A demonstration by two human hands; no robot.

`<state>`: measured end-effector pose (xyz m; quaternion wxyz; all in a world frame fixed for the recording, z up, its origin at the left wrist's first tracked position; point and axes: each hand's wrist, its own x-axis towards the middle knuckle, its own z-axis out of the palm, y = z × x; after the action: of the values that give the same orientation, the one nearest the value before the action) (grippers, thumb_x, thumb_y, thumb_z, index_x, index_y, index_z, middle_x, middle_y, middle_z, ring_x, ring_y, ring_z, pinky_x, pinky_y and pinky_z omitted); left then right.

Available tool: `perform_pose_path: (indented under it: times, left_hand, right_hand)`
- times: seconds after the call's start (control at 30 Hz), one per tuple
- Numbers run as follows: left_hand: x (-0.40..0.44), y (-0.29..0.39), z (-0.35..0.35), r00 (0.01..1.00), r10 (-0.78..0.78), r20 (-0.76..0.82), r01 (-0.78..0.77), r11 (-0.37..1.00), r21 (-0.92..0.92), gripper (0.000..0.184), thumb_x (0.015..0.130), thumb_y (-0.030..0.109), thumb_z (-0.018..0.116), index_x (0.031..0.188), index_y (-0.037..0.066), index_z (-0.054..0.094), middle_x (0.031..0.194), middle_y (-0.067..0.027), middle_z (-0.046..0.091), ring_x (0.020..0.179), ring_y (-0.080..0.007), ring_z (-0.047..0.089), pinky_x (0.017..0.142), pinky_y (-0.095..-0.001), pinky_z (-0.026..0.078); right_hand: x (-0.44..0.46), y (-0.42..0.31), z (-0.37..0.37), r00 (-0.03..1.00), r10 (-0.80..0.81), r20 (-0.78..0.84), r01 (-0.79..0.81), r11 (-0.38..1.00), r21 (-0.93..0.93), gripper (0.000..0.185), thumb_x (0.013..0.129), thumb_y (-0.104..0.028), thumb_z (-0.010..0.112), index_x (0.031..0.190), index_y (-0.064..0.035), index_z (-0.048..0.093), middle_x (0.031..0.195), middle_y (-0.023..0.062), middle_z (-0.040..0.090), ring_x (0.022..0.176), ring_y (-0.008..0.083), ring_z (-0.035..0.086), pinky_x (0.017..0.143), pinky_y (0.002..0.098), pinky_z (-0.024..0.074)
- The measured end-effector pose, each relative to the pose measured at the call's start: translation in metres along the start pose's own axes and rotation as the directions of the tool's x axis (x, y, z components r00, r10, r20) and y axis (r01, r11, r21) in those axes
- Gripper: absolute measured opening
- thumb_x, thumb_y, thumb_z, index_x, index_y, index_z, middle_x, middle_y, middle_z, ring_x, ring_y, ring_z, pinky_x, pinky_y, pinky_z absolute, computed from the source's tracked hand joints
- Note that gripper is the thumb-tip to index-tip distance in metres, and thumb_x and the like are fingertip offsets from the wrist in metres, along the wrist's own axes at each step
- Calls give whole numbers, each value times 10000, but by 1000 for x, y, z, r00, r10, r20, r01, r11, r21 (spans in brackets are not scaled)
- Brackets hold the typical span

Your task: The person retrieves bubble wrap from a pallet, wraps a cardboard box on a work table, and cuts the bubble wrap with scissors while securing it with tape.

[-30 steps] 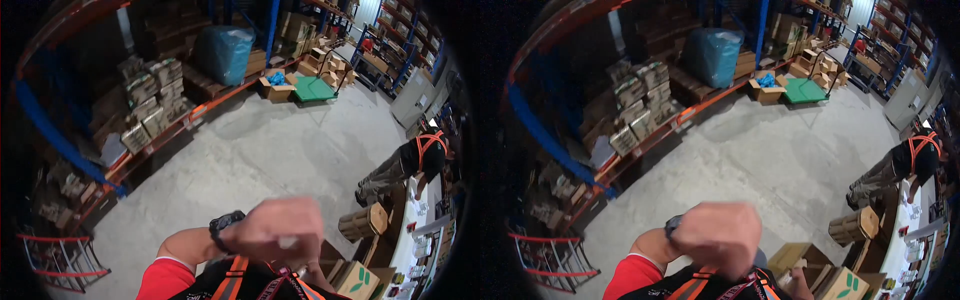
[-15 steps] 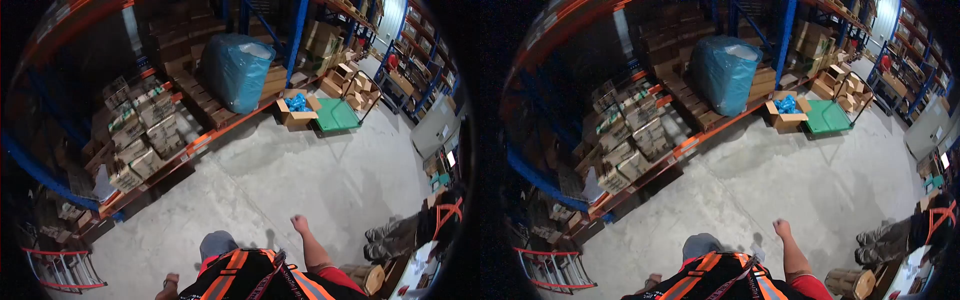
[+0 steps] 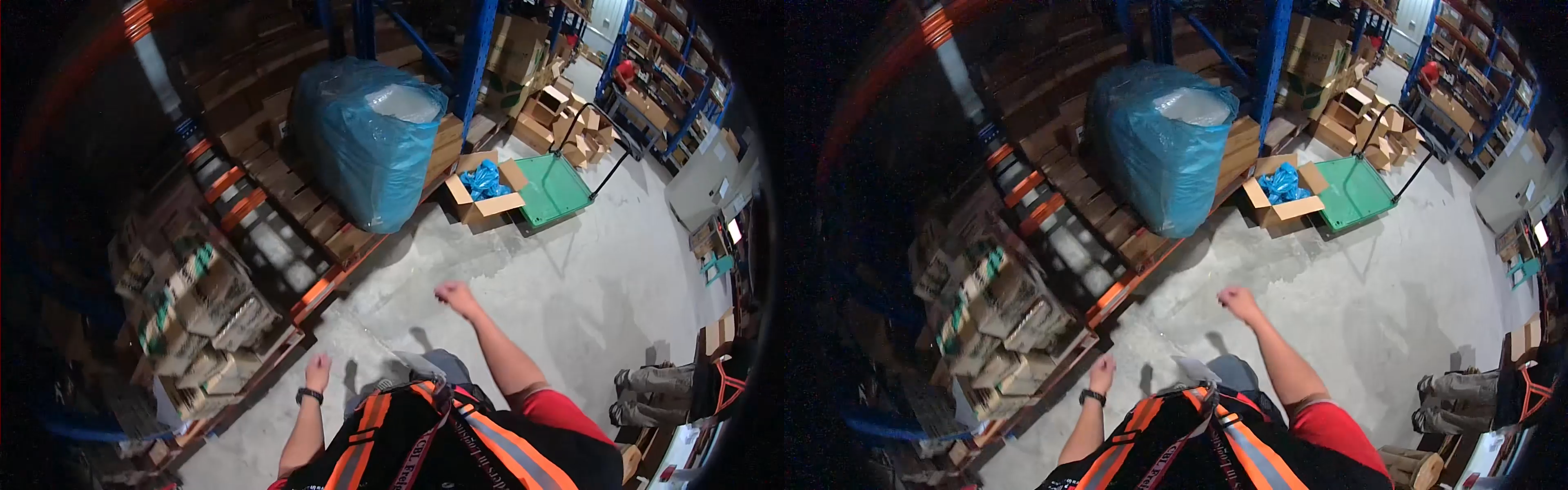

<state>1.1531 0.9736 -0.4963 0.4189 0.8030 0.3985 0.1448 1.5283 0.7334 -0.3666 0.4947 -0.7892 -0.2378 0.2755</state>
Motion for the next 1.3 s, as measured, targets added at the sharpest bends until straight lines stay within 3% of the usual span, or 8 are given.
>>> perform_pose_path:
  times: [0.3, 0.37, 0.53, 0.8, 0.87, 0.93, 1.17, 1.3]
  left_hand:
    - [187, 109, 49, 983, 166, -82, -176, 976, -131, 183, 877, 174, 574, 955, 14, 612, 814, -27, 602, 734, -97, 557, 680, -243, 464]
    - [187, 147, 65, 988, -58, 144, 88, 973, -213, 244, 893, 226, 566, 1011, 16, 603, 857, -54, 622, 793, -121, 574, 738, -261, 468]
    - [221, 173, 102, 965, -158, 207, 224, 911, -346, 276, 871, 171, 586, 1087, -2, 587, 867, -47, 635, 773, -86, 576, 723, -233, 470]
    - [268, 178, 115, 948, -288, 135, 316, 900, -300, 259, 854, 134, 590, 1073, -5, 593, 870, -43, 640, 785, -101, 594, 728, -241, 479]
    - [282, 188, 114, 954, -273, 124, 298, 902, -313, 262, 854, 133, 589, 1077, -5, 591, 883, -50, 643, 788, -103, 595, 735, -241, 479]
    - [297, 204, 116, 962, -244, 121, 268, 930, -253, 237, 871, 140, 584, 1054, -10, 597, 847, -7, 610, 767, -75, 557, 730, -231, 462]
    - [346, 258, 106, 977, -60, 205, 90, 986, -138, 258, 866, 157, 570, 1069, -1, 589, 900, -84, 648, 812, -135, 607, 742, -265, 477]
    - [407, 373, 78, 884, 450, 124, -443, 893, -84, 261, 824, 128, 598, 1055, 9, 589, 1061, -167, 587, 997, -328, 551, 880, -370, 439]
  right_hand:
    - [327, -109, -111, 951, -266, -160, 280, 957, 74, 231, 830, -231, 599, 823, -1, 624, 694, 78, 617, 666, 139, 574, 627, 296, 462]
    - [396, -129, -138, 820, -467, -331, 490, 872, -17, 267, 809, -240, 622, 942, -10, 641, 856, 120, 644, 798, 188, 605, 729, 296, 475]
    - [536, -155, -180, 784, -355, -509, 126, 894, -430, 569, 739, -354, 658, 1138, 37, 549, 1033, 227, 612, 981, 349, 589, 840, 400, 457]
    - [531, -133, -183, 748, -566, -346, 621, 782, 63, 161, 750, -159, 658, 782, -11, 603, 766, 71, 615, 693, 158, 575, 665, 290, 463]
    - [511, -165, -186, 901, -410, -139, 432, 872, 230, 162, 779, -150, 637, 749, -6, 569, 720, 23, 556, 640, 124, 526, 596, 268, 435]
    - [510, -194, -192, 935, -353, 43, 356, 926, -127, 197, 848, -173, 568, 763, 5, 579, 618, 26, 535, 587, 119, 510, 532, 279, 410]
    - [522, -280, -199, 739, -609, -289, 647, 761, 51, 227, 911, -212, 532, 764, -43, 567, 585, -23, 464, 550, 76, 440, 498, 255, 354]
    - [538, -242, -178, 834, -504, -225, 544, 821, 174, 225, 868, -261, 595, 856, -39, 559, 641, 10, 520, 610, 107, 492, 553, 258, 399]
